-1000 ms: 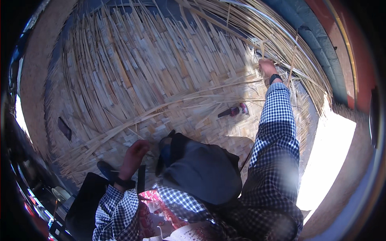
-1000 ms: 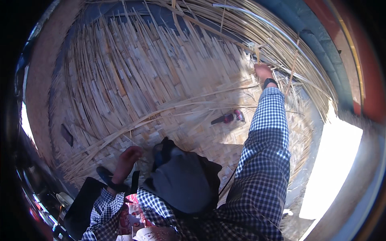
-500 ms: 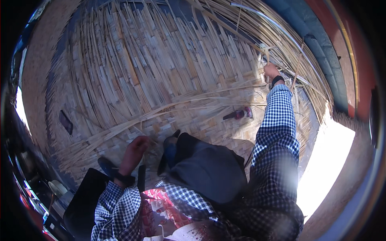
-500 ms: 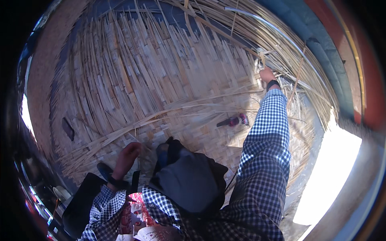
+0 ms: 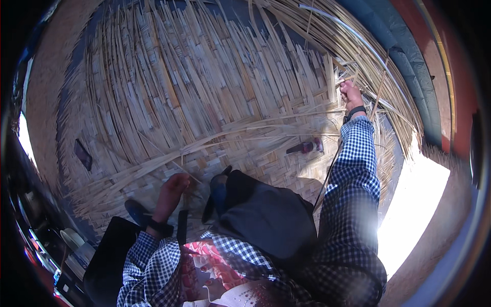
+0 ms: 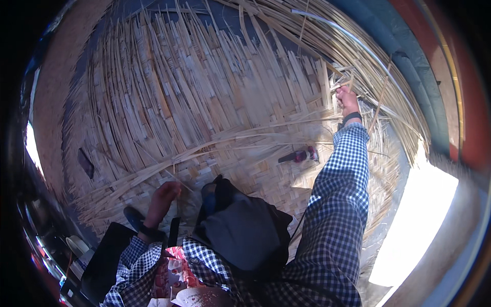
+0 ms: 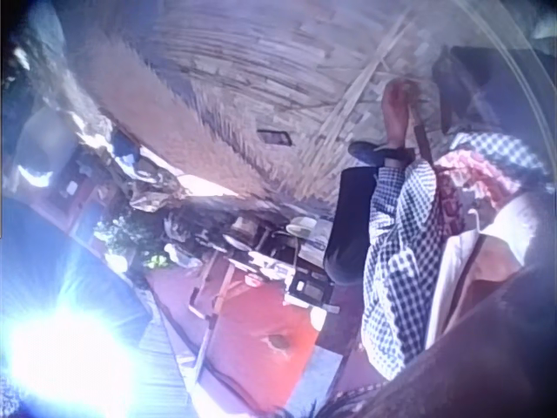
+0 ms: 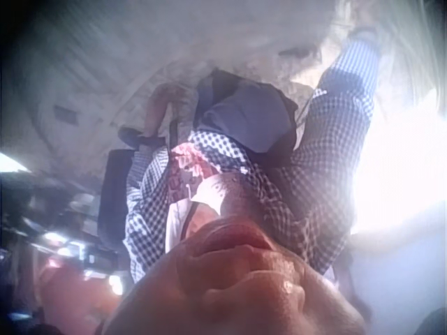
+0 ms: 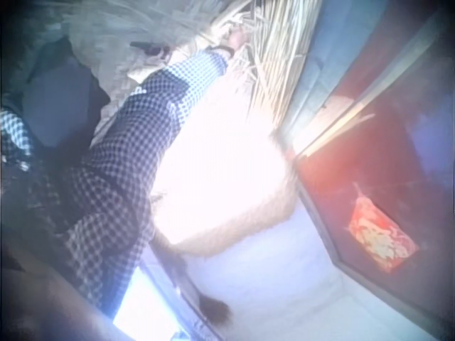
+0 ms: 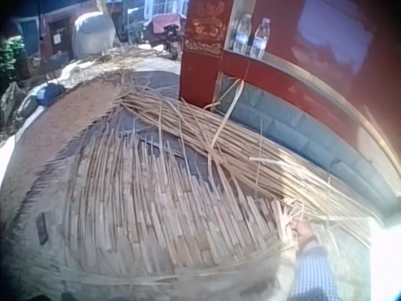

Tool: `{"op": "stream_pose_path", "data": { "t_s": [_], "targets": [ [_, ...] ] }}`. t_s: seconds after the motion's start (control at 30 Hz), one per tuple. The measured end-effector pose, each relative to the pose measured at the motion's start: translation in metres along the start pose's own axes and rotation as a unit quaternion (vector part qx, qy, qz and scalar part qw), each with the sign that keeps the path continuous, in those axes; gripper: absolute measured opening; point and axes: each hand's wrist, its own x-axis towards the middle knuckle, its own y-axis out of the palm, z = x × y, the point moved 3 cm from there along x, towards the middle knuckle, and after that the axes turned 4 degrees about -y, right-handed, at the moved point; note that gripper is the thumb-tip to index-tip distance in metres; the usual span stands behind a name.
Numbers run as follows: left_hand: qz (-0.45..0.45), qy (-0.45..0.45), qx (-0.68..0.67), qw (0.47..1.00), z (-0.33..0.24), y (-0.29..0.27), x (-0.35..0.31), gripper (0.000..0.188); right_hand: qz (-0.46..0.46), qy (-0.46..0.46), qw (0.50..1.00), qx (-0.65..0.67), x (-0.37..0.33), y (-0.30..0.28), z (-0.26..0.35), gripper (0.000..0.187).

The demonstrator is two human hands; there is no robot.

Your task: The recorder is weaving thin bamboo strips together to create a large mat.

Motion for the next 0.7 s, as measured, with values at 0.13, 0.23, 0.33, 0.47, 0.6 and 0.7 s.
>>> {"op": "stream_pose_path", "data": {
  "t_s": [0.13, 0.23, 0.33, 0.47, 0.6, 0.7],
  "targets": [
    [0.01, -0.013, -0.008, 1.0, 0.004, 0.005, 0.011, 0.022, 0.016, -0.048, 0.997, -0.053, 0.02, -0.016, -0.009, 0.046],
    [0.0, 0.026, 0.01, 1.0, 0.002, -0.001, 0.01, 0.023, 0.02, -0.071, 0.992, -0.104, 0.021, 0.006, -0.018, 0.03],
    [0.004, 0.002, 0.009, 1.0, -0.006, 0.002, 0.014, 0.023, -0.08, -0.153, 0.965, -0.199, 0.026, -0.025, -0.017, 0.024],
    [-0.014, 0.009, 0.005, 1.0, 0.003, -0.005, 0.017, 0.022, -0.082, -0.226, 0.962, -0.129, -0.002, -0.011, -0.009, 0.036],
    [-0.01, 0.03, 0.015, 0.999, 0.005, -0.004, 0.024, 0.023, -0.037, -0.143, 0.985, -0.086, -0.023, -0.022, 0.011, 0.024],
    [0.002, 0.027, 0.001, 1.0, 0.013, -0.007, 0.028, 0.023, 0.078, -0.009, 0.994, -0.073, -0.036, -0.035, 0.035, 0.036]
  ]
}}
